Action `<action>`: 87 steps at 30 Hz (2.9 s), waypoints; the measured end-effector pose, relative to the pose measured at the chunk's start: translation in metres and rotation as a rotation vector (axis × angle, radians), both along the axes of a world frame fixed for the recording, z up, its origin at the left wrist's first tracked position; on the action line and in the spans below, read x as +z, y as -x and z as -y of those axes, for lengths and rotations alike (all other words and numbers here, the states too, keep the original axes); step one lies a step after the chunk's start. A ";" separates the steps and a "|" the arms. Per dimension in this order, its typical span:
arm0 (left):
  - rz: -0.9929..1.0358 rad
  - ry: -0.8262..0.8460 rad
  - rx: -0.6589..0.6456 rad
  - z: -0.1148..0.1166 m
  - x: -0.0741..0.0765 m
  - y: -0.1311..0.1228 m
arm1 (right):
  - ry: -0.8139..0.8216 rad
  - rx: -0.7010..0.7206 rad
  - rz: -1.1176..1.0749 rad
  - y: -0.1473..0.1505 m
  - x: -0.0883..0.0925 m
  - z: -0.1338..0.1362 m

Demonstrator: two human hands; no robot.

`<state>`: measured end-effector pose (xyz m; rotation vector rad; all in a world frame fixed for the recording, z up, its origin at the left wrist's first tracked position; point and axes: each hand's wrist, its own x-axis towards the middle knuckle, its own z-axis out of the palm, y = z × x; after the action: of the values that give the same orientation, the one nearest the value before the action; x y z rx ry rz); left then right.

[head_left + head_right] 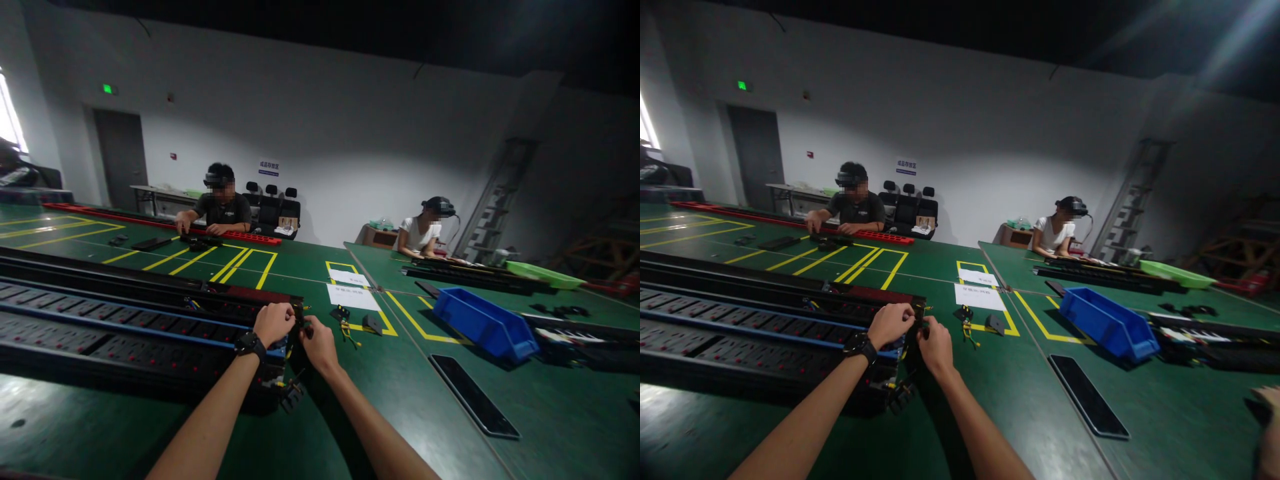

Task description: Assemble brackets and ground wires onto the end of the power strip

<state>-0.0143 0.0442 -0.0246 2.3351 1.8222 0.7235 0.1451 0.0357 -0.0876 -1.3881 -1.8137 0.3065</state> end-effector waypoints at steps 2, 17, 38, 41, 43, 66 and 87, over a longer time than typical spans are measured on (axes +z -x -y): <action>-0.003 0.011 0.008 0.001 0.001 0.000 | 0.001 0.021 -0.014 -0.002 -0.002 -0.002; -0.066 0.020 0.033 -0.002 -0.003 0.001 | 0.013 0.186 -0.058 0.004 -0.007 -0.005; -0.011 0.025 0.067 0.002 0.002 0.001 | -0.006 0.173 -0.029 -0.001 -0.008 -0.002; -0.015 0.023 0.068 0.002 0.002 0.000 | -0.010 0.174 -0.039 -0.001 -0.011 -0.004; -0.018 0.022 0.074 0.002 0.002 -0.001 | -0.013 0.191 -0.046 0.000 -0.014 -0.005; 0.033 0.080 0.085 0.057 0.053 0.016 | 0.184 -0.354 0.269 -0.153 0.015 -0.015; -0.181 0.140 0.037 0.061 0.020 0.026 | 0.141 -0.304 0.296 -0.138 0.003 -0.016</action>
<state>-0.0400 -0.0169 -0.0044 2.3488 1.9228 0.3840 0.2829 0.0517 -0.0846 -1.8626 -1.8031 0.0721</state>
